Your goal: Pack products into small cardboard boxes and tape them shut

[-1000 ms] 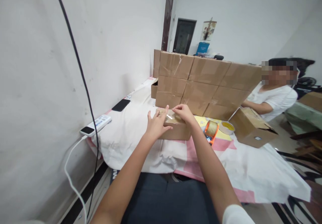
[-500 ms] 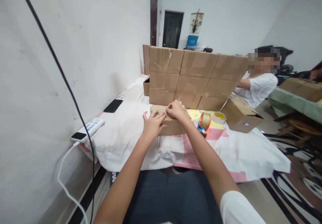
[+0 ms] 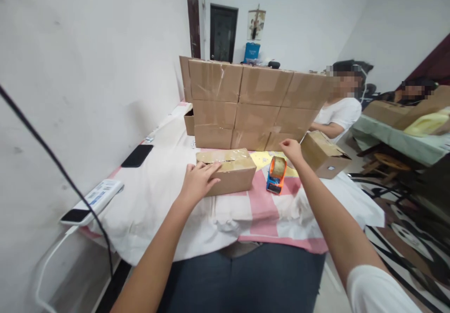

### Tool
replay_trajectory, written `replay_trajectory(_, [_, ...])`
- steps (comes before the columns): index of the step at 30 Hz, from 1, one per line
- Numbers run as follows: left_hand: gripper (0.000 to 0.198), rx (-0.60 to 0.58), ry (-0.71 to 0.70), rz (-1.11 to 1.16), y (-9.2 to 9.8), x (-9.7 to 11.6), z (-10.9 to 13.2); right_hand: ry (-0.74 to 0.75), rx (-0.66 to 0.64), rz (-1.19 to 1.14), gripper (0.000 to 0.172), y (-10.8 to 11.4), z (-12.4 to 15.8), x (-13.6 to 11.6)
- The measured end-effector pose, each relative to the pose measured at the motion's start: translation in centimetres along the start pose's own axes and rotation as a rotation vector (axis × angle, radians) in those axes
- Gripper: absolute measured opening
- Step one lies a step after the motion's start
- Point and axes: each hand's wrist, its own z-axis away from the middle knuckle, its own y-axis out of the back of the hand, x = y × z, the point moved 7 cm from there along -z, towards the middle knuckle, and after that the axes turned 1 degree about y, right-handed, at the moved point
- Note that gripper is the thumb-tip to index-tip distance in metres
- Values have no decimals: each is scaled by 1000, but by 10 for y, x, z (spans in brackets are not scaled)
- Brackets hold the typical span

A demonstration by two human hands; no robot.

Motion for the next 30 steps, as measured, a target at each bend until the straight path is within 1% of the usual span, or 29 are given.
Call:
replay_trajectory(2, [49,-17,-15,14,-1,-11,-6,-7,-15,50,37,1,-3,33])
replay_trajectory(3, [48,-16,-22,20,-1,-17,-8,-5,-26,77,35,0,-3,45])
replay_trajectory(5, [45,10,-35,24,-2,-30,-12,12,-48,131,32,-7,-5,59])
replay_trajectory(6, [43,34,-40,20,-3,-37,-14,42,-66,171,31,-12,-7,60])
replay_trajectory(8, [38,94,-50,4,-3,-49,-17,146,-127,274,32,-26,-14,56])
replay_trajectory(11, [33,161,-75,-15,-6,-62,-22,308,-272,449,34,-50,-28,46])
replay_trajectory(13, [31,181,-103,-17,-8,-66,-25,337,-338,514,33,-61,-41,44])
replay_trajectory(17, [29,236,-148,-28,-8,-64,-26,291,-380,589,31,-73,-66,51])
replay_trajectory(20, [36,310,-163,-59,-7,-62,-23,225,-425,637,30,-81,-80,60])
replay_trajectory(24, [46,432,-243,-99,-7,-60,-16,121,-483,689,28,-91,-88,72])
replay_trajectory(26, [49,471,-251,-100,-9,-60,-14,65,-503,715,28,-96,-90,77])
replay_trajectory(30, [49,480,-214,-71,-8,-60,-12,0,-529,745,35,-105,-94,85])
